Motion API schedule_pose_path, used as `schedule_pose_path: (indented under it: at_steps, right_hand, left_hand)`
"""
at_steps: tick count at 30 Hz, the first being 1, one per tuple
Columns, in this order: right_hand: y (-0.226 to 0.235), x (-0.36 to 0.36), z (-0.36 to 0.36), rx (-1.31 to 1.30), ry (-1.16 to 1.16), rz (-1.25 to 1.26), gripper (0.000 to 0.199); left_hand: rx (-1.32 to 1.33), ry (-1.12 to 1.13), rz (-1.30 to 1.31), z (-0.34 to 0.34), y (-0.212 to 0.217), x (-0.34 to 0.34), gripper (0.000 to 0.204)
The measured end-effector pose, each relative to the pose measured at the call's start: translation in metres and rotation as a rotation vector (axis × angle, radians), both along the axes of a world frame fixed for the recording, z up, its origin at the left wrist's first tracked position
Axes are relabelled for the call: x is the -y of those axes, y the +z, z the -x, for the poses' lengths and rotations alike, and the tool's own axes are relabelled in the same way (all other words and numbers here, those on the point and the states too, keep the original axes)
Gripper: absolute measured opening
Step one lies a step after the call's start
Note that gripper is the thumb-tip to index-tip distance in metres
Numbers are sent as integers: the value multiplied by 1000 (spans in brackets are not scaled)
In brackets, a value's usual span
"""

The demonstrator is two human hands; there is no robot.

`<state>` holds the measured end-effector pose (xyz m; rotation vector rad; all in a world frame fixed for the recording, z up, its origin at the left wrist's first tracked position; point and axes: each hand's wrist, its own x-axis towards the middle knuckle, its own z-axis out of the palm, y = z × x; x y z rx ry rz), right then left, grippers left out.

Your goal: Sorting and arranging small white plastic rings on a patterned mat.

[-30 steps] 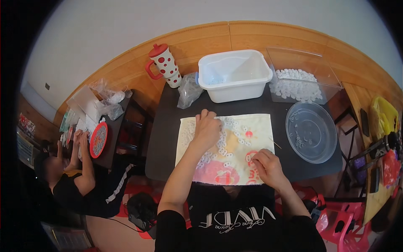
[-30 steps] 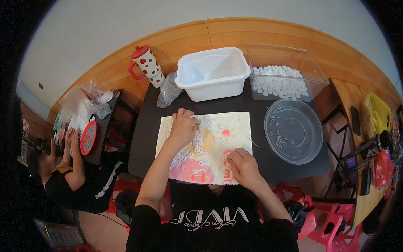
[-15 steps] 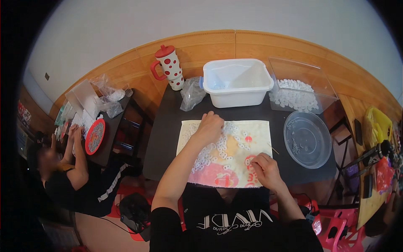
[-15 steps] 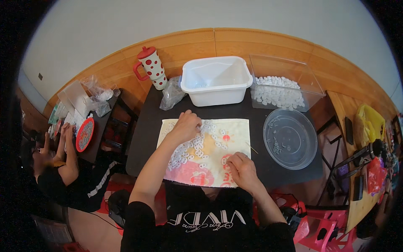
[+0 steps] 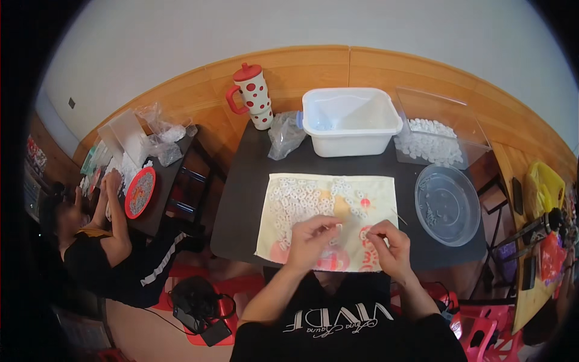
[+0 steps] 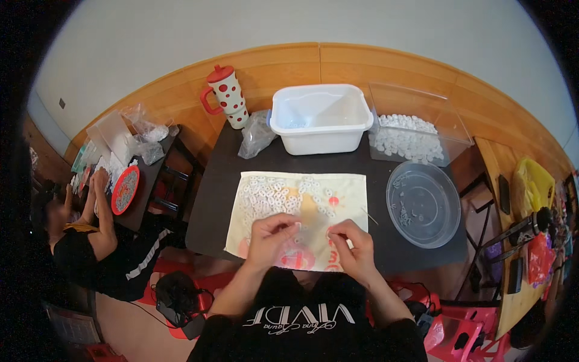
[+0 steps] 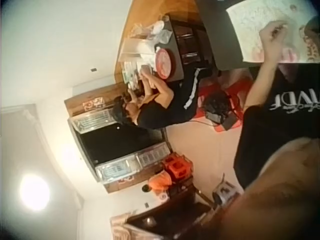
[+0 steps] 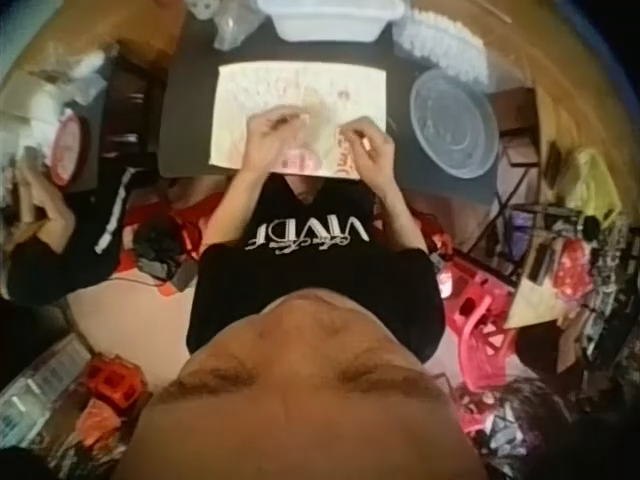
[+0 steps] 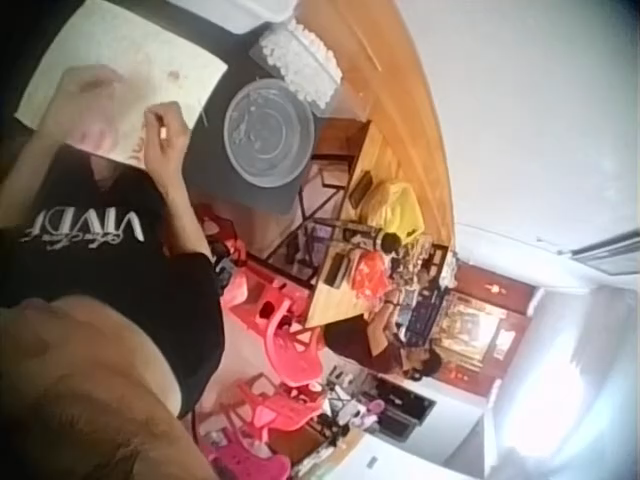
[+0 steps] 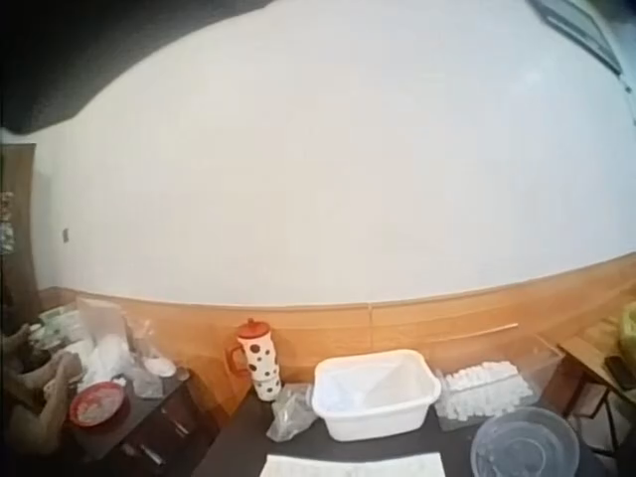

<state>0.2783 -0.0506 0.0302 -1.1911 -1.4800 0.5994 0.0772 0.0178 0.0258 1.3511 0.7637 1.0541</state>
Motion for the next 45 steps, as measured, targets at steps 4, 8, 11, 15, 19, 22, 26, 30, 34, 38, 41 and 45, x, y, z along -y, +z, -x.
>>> schedule_pose_path:
  at_steps: [4, 8, 11, 15, 19, 22, 26, 30, 34, 38, 41, 45]
  right_hand:
    - [-1, -8, 24, -140, 116, 45, 5]
    - [-13, -13, 28, -203, 177, 72, 7]
    - [-13, -12, 32, -261, 189, 71, 8]
    - [-10, -11, 38, -273, 172, 81, 3]
    - [-14, -9, 35, -247, 219, 76, 6]
    - [-13, -10, 38, -219, 210, 58, 6]
    - [-8, -11, 40, -133, 174, 15, 3]
    - [-7, -12, 42, -89, 160, -19, 2]
    - [-11, -10, 46, -261, 178, 56, 2]
    - [-14, -9, 49, -442, 186, 119, 3]
    - [-17, -11, 48, -409, 182, 102, 4]
    - [-14, -14, 48, -243, 141, 39, 2]
  left_hand:
    - [279, 24, 268, -2, -16, 20, 21]
    - [233, 50, 186, -1, -18, 23, 21]
    - [160, 20, 6, 3, -18, 25, 21]
    - [224, -6, -12, 2, -15, 29, 22]
    - [221, 3, -40, 3, -16, 30, 22]
    - [263, 26, 32, 3, -9, 33, 24]
    - [256, 28, 5, 5, -11, 31, 23]
    - [130, 75, -227, 4, -18, 28, 23]
    - [184, 79, -167, 3, -14, 30, 23]
    - [210, 70, -130, 2, -11, 30, 22]
    - [243, 81, -56, 1, -6, 31, 23]
    - [215, 95, -87, 2, -8, 30, 23]
